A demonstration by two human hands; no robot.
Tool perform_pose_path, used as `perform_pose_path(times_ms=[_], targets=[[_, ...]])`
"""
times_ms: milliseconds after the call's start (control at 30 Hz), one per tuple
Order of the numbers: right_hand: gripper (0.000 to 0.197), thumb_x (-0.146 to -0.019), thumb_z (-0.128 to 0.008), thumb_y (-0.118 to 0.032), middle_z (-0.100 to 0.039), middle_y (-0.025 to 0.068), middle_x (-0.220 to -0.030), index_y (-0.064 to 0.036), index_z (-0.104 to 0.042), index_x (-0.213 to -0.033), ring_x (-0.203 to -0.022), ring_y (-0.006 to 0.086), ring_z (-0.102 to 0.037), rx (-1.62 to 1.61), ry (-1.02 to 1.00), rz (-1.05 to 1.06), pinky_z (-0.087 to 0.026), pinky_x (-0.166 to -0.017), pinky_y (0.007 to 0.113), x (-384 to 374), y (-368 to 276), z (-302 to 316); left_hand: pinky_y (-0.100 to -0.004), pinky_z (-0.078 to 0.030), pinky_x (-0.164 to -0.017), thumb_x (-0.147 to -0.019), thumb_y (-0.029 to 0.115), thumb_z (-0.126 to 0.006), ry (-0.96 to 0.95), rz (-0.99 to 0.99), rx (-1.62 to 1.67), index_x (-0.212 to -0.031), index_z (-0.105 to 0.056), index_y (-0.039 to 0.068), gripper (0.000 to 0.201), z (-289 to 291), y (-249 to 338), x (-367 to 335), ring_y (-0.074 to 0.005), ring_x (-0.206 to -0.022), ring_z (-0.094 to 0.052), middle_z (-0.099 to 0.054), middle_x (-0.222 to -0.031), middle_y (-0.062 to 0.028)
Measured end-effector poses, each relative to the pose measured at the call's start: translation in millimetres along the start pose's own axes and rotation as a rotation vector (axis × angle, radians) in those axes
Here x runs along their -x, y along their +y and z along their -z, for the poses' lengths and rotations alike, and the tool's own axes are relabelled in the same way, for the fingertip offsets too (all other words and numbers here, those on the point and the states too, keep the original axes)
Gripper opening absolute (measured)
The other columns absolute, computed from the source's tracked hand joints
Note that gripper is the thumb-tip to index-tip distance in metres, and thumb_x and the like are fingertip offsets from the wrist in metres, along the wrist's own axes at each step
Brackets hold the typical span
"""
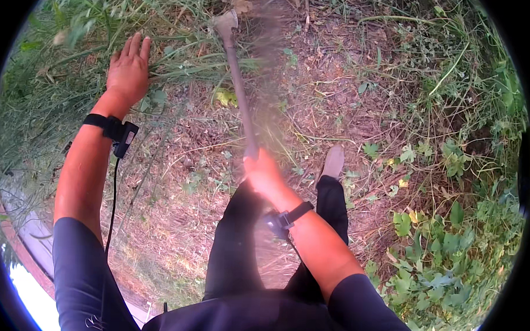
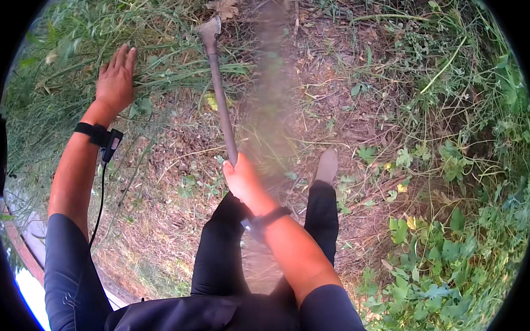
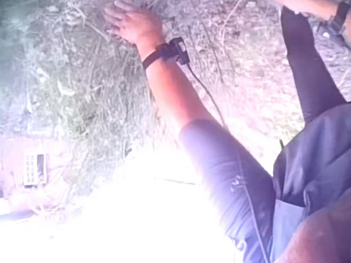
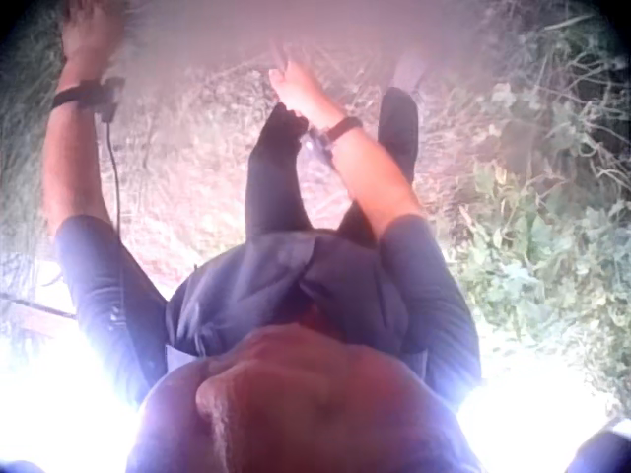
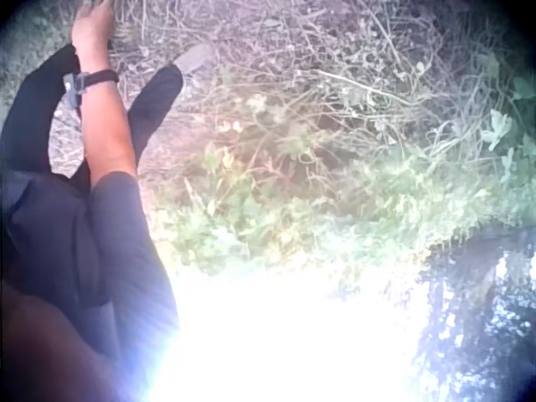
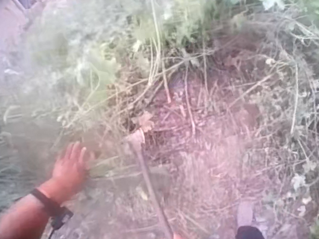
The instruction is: The person cuts weeds and grass using a sickle, gathering the cut vegetation by hand and moving it to the side.
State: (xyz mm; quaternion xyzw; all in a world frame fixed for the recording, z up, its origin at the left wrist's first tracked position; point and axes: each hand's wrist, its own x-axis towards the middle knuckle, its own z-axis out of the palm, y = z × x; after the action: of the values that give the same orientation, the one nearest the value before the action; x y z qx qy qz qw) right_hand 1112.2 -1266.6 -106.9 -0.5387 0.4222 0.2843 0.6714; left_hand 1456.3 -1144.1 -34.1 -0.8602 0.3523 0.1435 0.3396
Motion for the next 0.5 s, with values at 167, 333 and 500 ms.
perform_pose_path(times_ms=[167,333,500], targets=[[0.026,-0.097,-0.056,-0.029,-0.055,0.007,-0.061,-0.004,-0.052,-0.1,-0.043,0.0197,-0.054,0.019,0.024,-0.088,-0.042,-0.04,0.038,0.0,18.9,-34.2,-0.0442,-0.031,-0.116,-0.077,0.01,-0.07,0.323,-0.032,-0.042,-0.152,-0.029,0.008,0.085,-11.4,-19.3,-7.2,-0.0303,-0.146,-0.027,-0.026,-0.159,-0.0143],[0.029,-0.096,-0.059,-0.031,-0.058,0.0077,-0.068,-0.0028,-0.054,-0.101,-0.055,0.0188,-0.059,-0.065,0.06,-0.014,-0.046,-0.051,0.038,-10.4,9.9,-25.3,-0.0434,-0.044,-0.099,-0.081,0.012,-0.065,0.207,0.024,-0.09,-0.146,-0.036,0.001,0.072,-48.5,-40.5,-14.5,-0.0332,-0.116,-0.054,-0.058,-0.12,-0.0168],[0.019,-0.094,-0.059,-0.023,-0.056,0.0014,-0.067,-0.0044,-0.054,-0.097,-0.046,0.0115,-0.049,-0.076,0.386,0.128,-0.039,-0.039,0.03,-70.5,10.3,39.3,-0.0426,-0.046,-0.096,-0.08,0.012,-0.064,0.169,0.018,-0.061,-0.124,-0.049,-0.002,0.049,-50.9,-34.2,-13.8,-0.0339,-0.11,-0.059,-0.061,-0.112,-0.0189]])
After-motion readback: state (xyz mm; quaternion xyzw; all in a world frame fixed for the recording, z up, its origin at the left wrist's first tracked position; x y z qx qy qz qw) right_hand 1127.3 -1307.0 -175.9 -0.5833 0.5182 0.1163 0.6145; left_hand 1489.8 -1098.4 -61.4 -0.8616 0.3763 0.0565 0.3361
